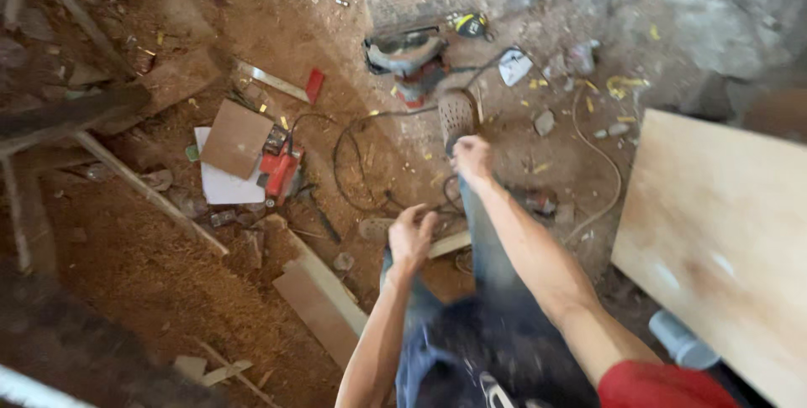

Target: The person measures a long wooden plank with a tape measure and marks it with a pencil. They then use a circular saw to cut the plank at the marked locations, creating smaller pieces of wood.

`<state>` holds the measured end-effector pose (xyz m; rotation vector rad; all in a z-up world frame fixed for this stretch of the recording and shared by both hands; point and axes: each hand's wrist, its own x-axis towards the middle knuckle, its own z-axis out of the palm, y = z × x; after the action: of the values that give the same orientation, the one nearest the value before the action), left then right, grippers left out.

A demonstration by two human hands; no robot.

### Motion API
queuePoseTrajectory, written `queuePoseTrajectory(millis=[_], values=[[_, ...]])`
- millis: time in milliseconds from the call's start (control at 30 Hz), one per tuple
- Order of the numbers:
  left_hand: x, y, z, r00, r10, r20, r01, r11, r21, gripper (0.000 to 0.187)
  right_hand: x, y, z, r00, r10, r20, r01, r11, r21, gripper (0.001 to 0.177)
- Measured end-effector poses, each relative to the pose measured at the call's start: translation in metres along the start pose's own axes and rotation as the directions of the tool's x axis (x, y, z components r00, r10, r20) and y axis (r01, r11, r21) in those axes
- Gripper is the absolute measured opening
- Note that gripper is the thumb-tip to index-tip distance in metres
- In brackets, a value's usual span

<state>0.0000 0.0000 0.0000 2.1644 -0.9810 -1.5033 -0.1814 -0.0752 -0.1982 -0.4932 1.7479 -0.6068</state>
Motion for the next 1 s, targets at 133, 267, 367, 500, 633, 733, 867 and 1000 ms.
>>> queuePoseTrajectory(millis=[133,267,367,500,633,733,867,1000], values=[[0.130,0.035,0.090,0.999,0.030,-0.015,-0.030,0.999,-0.030,0.035,0.164,-0.011,-0.022,0.897,-0.421,-0.135,0.298,0.802,-0.518,0.016],[0.242,0.040,0.158,0.998,-0.037,-0.050,0.031,0.994,-0.109,0.035,0.308,-0.016,-0.016,0.979,-0.205,0.004,0.139,0.647,-0.749,0.048],[0.296,0.020,0.188,0.997,-0.061,-0.048,0.043,0.951,-0.305,0.036,0.395,0.003,0.000,0.954,-0.244,0.174,0.277,0.494,-0.824,0.078],[0.328,-0.027,0.208,0.976,-0.180,-0.125,0.136,0.945,-0.298,0.034,0.484,0.049,0.020,0.953,-0.140,0.268,0.299,0.303,-0.905,0.092],[0.321,-0.070,0.208,0.942,-0.311,-0.125,0.260,0.914,-0.313,0.036,0.514,0.064,0.018,0.874,-0.331,0.355,0.439,0.225,-0.870,0.076],[0.299,-0.081,0.195,0.924,-0.357,-0.139,0.314,0.913,-0.261,0.042,0.468,0.033,0.008,0.757,-0.591,0.280,0.569,0.385,-0.726,0.068],[0.259,-0.053,0.161,0.912,-0.371,-0.177,0.257,0.852,-0.456,0.056,0.312,-0.048,0.003,0.721,-0.637,0.272,0.660,0.513,-0.548,0.071],[0.204,-0.004,0.114,0.891,-0.424,-0.160,0.241,0.743,-0.624,0.068,0.107,-0.095,0.012,0.481,-0.672,0.564,0.862,0.245,-0.443,0.087]])
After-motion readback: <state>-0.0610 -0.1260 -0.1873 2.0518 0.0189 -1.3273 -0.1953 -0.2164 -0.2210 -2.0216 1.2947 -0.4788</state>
